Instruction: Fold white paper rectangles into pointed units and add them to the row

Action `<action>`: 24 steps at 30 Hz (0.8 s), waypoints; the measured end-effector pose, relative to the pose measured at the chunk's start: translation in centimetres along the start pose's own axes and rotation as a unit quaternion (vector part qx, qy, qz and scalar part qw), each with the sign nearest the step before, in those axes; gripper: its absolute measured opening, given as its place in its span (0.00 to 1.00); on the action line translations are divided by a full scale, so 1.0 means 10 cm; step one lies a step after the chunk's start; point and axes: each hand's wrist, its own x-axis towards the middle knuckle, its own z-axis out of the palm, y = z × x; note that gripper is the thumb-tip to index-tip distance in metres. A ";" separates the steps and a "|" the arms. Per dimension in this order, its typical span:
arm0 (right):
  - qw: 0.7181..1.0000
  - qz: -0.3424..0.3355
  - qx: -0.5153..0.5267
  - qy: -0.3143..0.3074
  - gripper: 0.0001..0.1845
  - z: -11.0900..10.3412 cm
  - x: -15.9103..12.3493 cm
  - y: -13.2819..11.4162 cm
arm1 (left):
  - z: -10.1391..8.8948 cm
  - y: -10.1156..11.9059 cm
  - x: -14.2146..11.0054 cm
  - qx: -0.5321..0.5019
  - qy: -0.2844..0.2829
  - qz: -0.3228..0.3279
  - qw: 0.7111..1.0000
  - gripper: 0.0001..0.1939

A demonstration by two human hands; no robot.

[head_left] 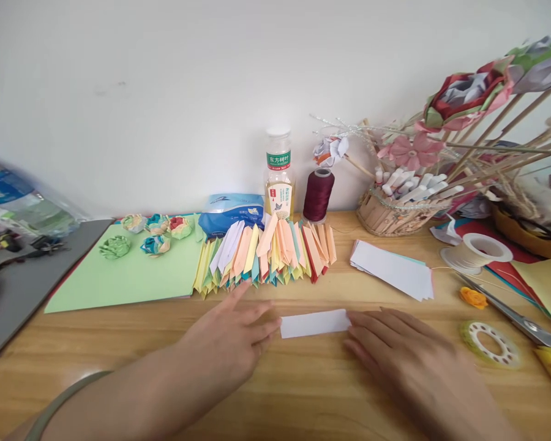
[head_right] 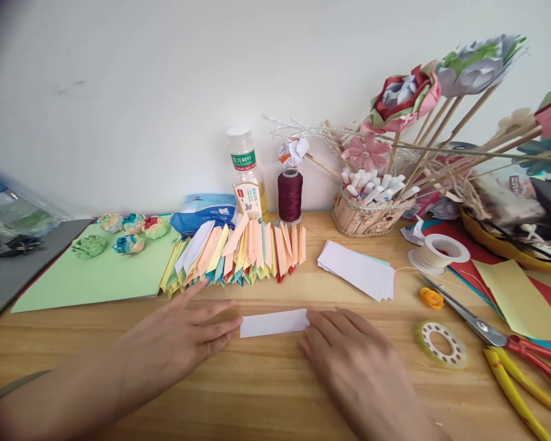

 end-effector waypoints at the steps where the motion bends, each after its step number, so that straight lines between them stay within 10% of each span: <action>1: 1.000 0.022 0.015 -0.009 0.19 0.03 0.00 -0.01 | -0.01 0.00 0.00 0.002 -0.008 -0.004 1.000 0.07; 9: 0.985 0.091 0.133 -0.064 0.07 0.15 0.06 0.01 | -0.21 0.01 0.17 -0.045 0.018 -0.093 0.995 0.10; 16: 0.982 0.092 0.160 -0.028 0.12 0.20 0.05 -0.03 | -0.01 0.18 0.35 -0.034 0.008 -0.164 0.986 0.17; 24: 0.972 0.043 0.229 0.015 0.06 0.15 0.07 -0.10 | 0.15 0.22 0.36 -0.021 0.084 -0.099 0.991 0.10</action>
